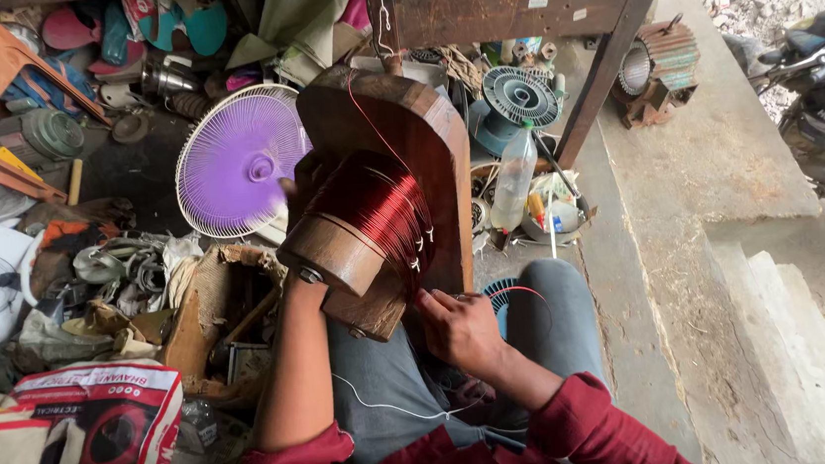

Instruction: The person winds red copper wire onto a wooden spool using a hand-cranked mechanism. They periodically stop to adjust the wire and use pliers to cut the wire.

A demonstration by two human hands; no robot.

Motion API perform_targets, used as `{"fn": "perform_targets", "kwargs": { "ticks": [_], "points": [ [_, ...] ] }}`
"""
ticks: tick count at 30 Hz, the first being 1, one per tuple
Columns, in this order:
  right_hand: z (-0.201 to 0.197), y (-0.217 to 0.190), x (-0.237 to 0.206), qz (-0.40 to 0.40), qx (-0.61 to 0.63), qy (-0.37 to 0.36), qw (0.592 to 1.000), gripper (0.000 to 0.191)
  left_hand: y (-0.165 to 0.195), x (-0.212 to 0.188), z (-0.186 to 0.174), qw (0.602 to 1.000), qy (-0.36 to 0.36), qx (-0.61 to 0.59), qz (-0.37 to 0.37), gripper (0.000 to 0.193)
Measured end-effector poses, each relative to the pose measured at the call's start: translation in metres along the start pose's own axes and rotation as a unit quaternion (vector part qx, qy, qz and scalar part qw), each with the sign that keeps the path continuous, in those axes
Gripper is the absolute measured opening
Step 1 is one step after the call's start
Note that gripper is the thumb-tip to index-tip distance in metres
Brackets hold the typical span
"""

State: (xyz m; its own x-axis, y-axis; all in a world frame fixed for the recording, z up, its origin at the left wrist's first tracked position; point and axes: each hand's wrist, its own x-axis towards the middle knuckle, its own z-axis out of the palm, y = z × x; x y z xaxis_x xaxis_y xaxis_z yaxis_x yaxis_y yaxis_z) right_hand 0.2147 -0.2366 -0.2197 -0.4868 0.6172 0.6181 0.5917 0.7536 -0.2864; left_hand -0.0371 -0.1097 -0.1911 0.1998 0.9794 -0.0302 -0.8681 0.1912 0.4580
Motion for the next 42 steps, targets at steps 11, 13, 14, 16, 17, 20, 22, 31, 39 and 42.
{"fn": "perform_targets", "kwargs": {
  "ticks": [11,13,14,16,17,20,22,31,39,42],
  "points": [
    [-0.012,-0.011,0.002,-0.003,-0.014,0.012,1.0,0.039,-0.046,-0.136,0.005,0.79,-0.104,0.496,0.344,0.02],
    [-0.01,-0.011,0.005,-0.005,-0.03,-0.001,1.0,0.039,-0.048,-0.141,0.03,0.796,-0.11,0.542,0.244,0.029],
    [-0.009,-0.011,0.006,-0.008,-0.024,0.001,1.0,0.037,-0.043,-0.133,0.042,0.804,-0.125,0.53,0.239,0.029],
    [-0.007,-0.01,0.01,-0.013,-0.014,0.008,1.0,0.034,-0.03,-0.115,0.06,0.817,-0.155,0.505,0.229,0.032],
    [-0.006,-0.009,0.012,-0.006,-0.018,0.004,1.0,0.031,-0.025,-0.107,0.065,0.821,-0.152,0.503,0.225,0.033],
    [-0.003,-0.005,0.02,0.009,-0.028,-0.011,1.0,0.028,-0.018,-0.086,0.073,0.841,-0.129,0.487,0.201,0.035],
    [-0.001,-0.001,0.027,0.01,-0.029,-0.017,0.999,0.031,-0.018,-0.073,0.074,0.862,-0.1,0.467,0.172,0.035],
    [-0.002,0.013,0.042,0.03,-0.047,-0.088,0.995,0.047,-0.021,-0.055,0.073,0.901,-0.08,0.403,0.14,0.047],
    [0.005,-0.003,0.042,0.003,-0.041,-0.074,0.996,0.047,-0.015,-0.082,0.057,0.875,-0.002,0.427,0.227,0.049],
    [0.005,-0.006,0.042,-0.001,-0.02,-0.068,0.997,0.05,-0.017,-0.086,0.048,0.843,0.004,0.462,0.276,0.038]
  ]
}}
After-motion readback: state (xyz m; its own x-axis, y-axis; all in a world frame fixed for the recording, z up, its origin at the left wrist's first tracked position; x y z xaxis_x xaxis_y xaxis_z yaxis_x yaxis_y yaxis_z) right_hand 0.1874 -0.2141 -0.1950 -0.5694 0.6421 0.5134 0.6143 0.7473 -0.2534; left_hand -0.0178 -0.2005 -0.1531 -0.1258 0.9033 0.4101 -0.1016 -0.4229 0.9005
